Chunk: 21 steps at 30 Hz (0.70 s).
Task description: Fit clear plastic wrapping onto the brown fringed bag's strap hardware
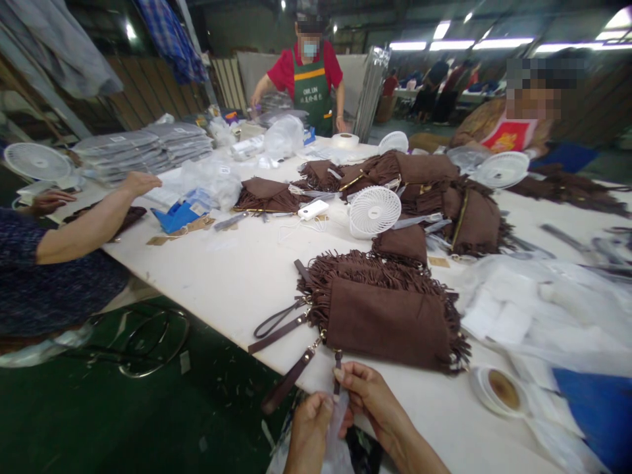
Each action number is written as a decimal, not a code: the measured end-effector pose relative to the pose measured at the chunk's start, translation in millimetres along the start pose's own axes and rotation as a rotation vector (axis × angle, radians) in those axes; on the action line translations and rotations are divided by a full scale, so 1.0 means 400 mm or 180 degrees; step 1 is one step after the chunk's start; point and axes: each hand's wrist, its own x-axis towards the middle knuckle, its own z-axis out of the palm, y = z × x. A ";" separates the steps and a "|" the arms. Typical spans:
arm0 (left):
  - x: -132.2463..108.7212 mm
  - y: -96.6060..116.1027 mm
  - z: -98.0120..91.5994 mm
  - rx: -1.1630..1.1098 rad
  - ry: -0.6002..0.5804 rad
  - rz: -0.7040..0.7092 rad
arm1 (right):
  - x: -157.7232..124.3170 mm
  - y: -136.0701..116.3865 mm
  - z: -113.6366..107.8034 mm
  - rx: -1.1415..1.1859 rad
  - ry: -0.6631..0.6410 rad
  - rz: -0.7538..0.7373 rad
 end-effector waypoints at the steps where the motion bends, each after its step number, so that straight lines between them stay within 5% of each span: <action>1: -0.002 -0.001 0.002 0.0086 0.0026 0.0047 | -0.002 -0.004 0.001 -0.0009 -0.0016 0.0011; 5: -0.005 -0.006 0.006 0.0215 -0.0012 0.0300 | -0.004 -0.006 0.002 -0.0073 -0.0012 -0.0004; 10: -0.010 -0.011 0.007 -0.0236 -0.0360 0.0010 | 0.002 0.016 -0.006 -0.0143 0.0159 -0.0077; 21: -0.018 0.014 -0.010 -0.0230 0.0023 0.0009 | -0.007 -0.001 -0.002 -0.0348 -0.0042 0.0007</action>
